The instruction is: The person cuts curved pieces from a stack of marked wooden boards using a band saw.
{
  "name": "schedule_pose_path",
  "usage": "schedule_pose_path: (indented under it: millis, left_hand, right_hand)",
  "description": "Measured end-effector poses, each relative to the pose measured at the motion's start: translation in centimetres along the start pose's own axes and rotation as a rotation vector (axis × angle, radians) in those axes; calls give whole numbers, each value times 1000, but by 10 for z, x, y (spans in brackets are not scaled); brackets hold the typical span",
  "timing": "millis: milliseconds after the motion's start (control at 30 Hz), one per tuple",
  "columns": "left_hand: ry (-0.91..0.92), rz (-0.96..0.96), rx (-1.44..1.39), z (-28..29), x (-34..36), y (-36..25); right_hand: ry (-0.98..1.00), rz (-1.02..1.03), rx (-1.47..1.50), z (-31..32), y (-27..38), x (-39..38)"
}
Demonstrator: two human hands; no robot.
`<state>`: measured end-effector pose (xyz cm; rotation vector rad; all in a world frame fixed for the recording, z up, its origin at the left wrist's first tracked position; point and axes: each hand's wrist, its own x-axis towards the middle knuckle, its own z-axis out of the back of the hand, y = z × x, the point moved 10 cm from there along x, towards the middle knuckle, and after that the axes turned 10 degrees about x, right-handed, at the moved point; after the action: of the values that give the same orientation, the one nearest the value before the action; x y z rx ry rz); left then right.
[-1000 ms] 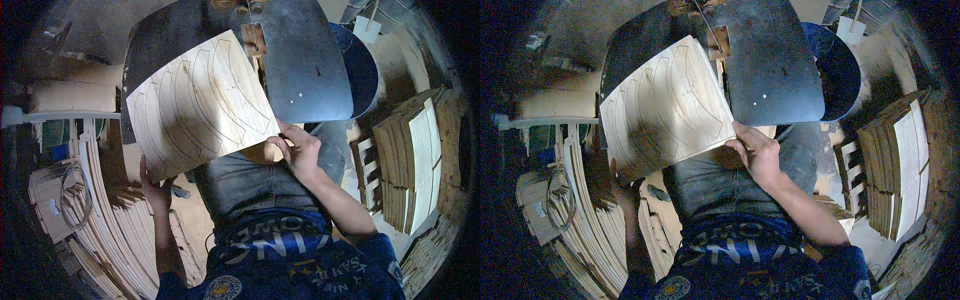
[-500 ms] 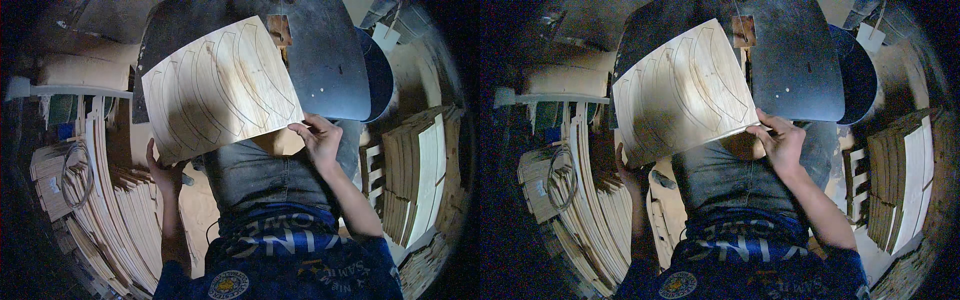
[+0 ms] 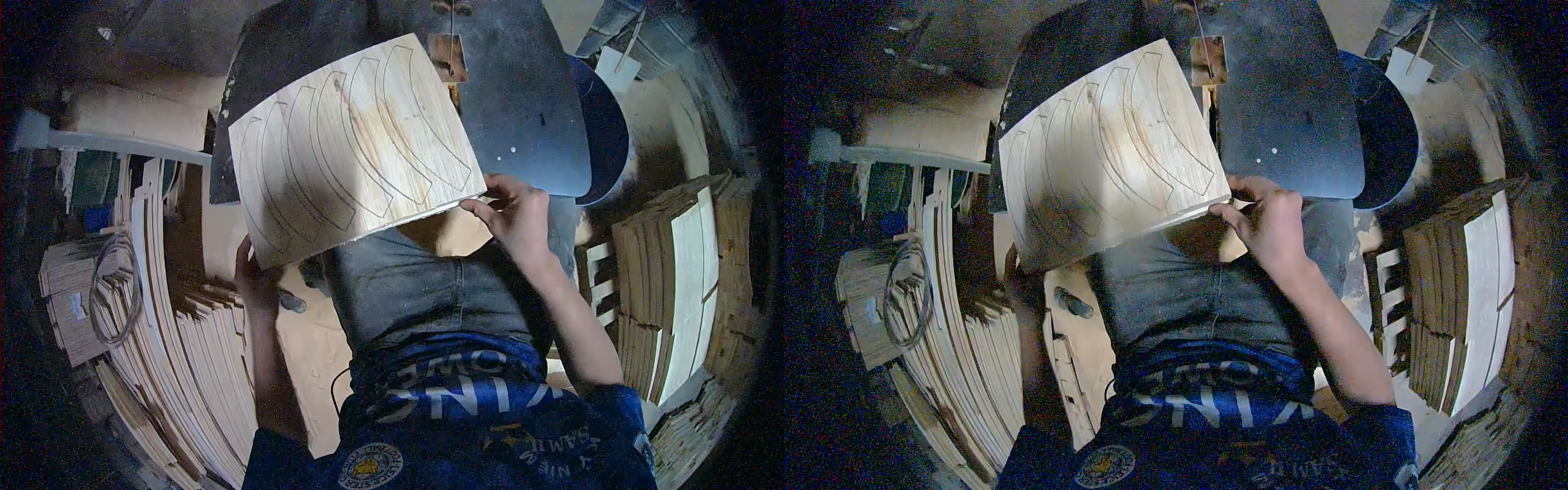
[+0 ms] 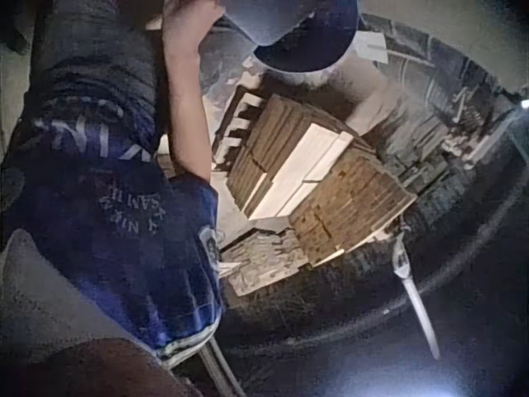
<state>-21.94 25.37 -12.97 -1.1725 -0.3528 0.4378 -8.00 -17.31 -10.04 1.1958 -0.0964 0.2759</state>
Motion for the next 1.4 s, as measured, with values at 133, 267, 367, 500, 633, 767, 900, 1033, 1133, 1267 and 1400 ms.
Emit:
schedule_pose_path:
  millis: [133,267,367,500,633,767,900,1033,1133,1267,1400]
  left_hand:
    - [172,223,-429,-9,31,-12]
    - [335,561,-207,-37,45,-6]
    - [382,575,-134,-50,45,-10]
    - [317,545,-231,-49,43,-12]
    - [359,558,-343,-57,39,-13]
    - [375,492,-379,-60,39,-21]
    - [387,546,-318,-56,36,-18]
    - [370,533,-351,-57,36,-17]
    - [355,539,-379,-61,33,-14]
    - [445,538,-505,-70,16,-14]
    - [454,373,-375,-73,0,-5]
  right_hand:
    - [124,-75,103,-5,4,11]
    - [233,-12,-52,-17,15,19]
    - [245,-86,37,-19,9,18]
    - [313,-82,-52,-24,4,16]
    - [301,-81,43,-23,1,17]
    - [280,-69,71,-22,-2,17]
    - [286,-56,8,-25,-3,16]
    - [314,-113,46,-24,-8,13]
    - [341,-107,46,-26,-11,14]
    - [16,-132,126,-16,-13,-2]
    - [-315,-651,890,-54,-38,-64]
